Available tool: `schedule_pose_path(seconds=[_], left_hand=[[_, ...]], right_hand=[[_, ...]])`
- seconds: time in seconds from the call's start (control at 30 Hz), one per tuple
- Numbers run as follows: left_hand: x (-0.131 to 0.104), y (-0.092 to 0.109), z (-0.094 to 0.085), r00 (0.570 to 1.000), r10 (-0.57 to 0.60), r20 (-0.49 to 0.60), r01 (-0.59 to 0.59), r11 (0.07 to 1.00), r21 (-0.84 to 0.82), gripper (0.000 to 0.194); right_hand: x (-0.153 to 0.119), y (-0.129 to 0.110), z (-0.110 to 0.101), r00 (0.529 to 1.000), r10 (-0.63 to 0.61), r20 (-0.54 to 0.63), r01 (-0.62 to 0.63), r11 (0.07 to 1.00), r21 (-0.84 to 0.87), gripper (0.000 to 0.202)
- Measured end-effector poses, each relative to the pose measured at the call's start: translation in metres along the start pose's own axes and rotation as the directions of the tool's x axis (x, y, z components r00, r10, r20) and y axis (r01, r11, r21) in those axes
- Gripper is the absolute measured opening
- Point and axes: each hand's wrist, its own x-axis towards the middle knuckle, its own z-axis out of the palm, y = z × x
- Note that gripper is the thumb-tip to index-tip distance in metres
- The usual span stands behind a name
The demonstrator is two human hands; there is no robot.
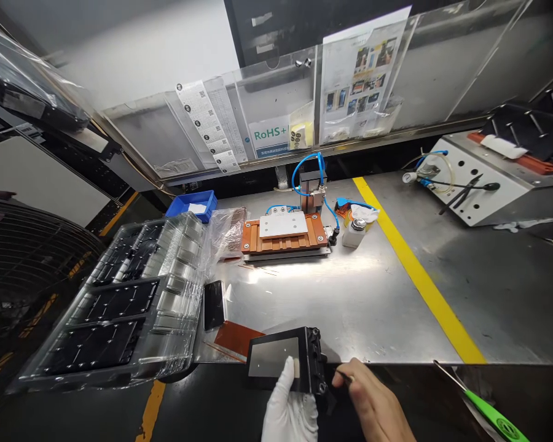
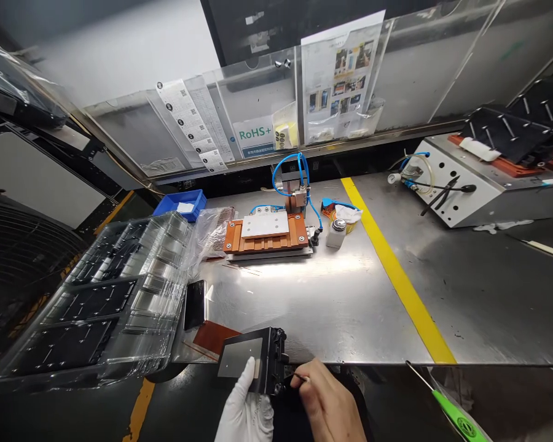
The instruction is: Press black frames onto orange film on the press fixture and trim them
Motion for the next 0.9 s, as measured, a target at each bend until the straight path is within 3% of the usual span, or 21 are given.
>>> schedule_pose_path(seconds=[0.17,0.53,0.7,0.9], left_hand=[[0.003,0.004,-0.005,0.999,0.032,0.014,-0.032,0.999,-0.001,0.017],[0.008,0.002,-0.017,0.995,0.095,-0.002,-0.095,0.995,0.021,0.034],[0.01,-0.001,-0.019,0.982,0.189,-0.004,-0.189,0.982,0.0,0.038],[0.014,-0.008,-0.014,0.97,0.24,0.022,-0.239,0.97,-0.049,0.046]], right_hand=[[0.007,-0.001,0.003,0.97,-0.228,0.078,0.24,0.946,-0.218,0.042],[0.014,0.002,0.008,0.923,-0.378,0.065,0.373,0.845,-0.382,0.046],[0.017,0.008,0.015,0.927,-0.373,-0.04,0.32,0.843,-0.433,0.043],[0.018,0.015,0.021,0.959,-0.284,-0.008,0.253,0.869,-0.426,0.042]])
